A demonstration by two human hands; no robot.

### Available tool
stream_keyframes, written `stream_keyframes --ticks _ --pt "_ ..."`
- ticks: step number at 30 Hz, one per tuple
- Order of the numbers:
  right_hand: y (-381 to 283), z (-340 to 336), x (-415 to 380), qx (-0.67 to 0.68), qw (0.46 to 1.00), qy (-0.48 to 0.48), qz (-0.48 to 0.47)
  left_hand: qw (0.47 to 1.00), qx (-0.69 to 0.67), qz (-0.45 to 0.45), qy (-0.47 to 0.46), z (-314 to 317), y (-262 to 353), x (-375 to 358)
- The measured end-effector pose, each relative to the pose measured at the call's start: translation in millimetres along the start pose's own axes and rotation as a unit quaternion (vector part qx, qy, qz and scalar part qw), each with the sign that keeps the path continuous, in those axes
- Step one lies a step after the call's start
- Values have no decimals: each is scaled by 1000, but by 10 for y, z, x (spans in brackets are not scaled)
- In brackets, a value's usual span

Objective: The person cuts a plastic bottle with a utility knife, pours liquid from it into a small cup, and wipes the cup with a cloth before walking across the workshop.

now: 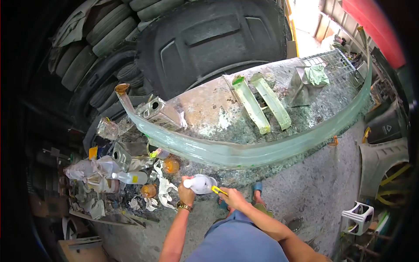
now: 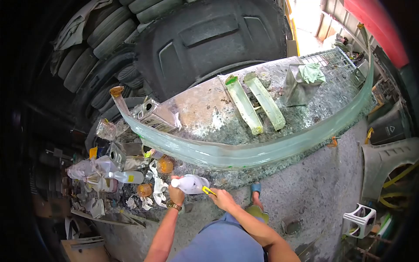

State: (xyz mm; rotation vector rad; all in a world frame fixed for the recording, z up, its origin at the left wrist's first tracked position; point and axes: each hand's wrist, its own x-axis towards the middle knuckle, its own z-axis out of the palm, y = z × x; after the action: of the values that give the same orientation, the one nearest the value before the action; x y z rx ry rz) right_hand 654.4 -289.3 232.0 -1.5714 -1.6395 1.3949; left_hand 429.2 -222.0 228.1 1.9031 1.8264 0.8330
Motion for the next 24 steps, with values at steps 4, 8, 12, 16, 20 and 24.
stream_keyframes --ticks 4,8,12,16,20,24 --pt "-71 -103 -158 24 998 -19 62 999 37 -3 8 3 52 27" --pt "-126 158 -43 61 994 -9 87 999 17 -35 37 60 -64 -31" --pt "12 50 170 77 996 -19 52 988 152 -26 15 -83 -29 -174" --pt "-11 -135 414 32 999 -27 -13 988 -19 -141 -52 -410 233 -179" --pt "48 -203 642 51 995 -89 -14 976 -137 -69 -153 -666 538 -16" --pt "-73 -271 654 63 991 -110 40 986 -14 -66 -154 -510 421 104"
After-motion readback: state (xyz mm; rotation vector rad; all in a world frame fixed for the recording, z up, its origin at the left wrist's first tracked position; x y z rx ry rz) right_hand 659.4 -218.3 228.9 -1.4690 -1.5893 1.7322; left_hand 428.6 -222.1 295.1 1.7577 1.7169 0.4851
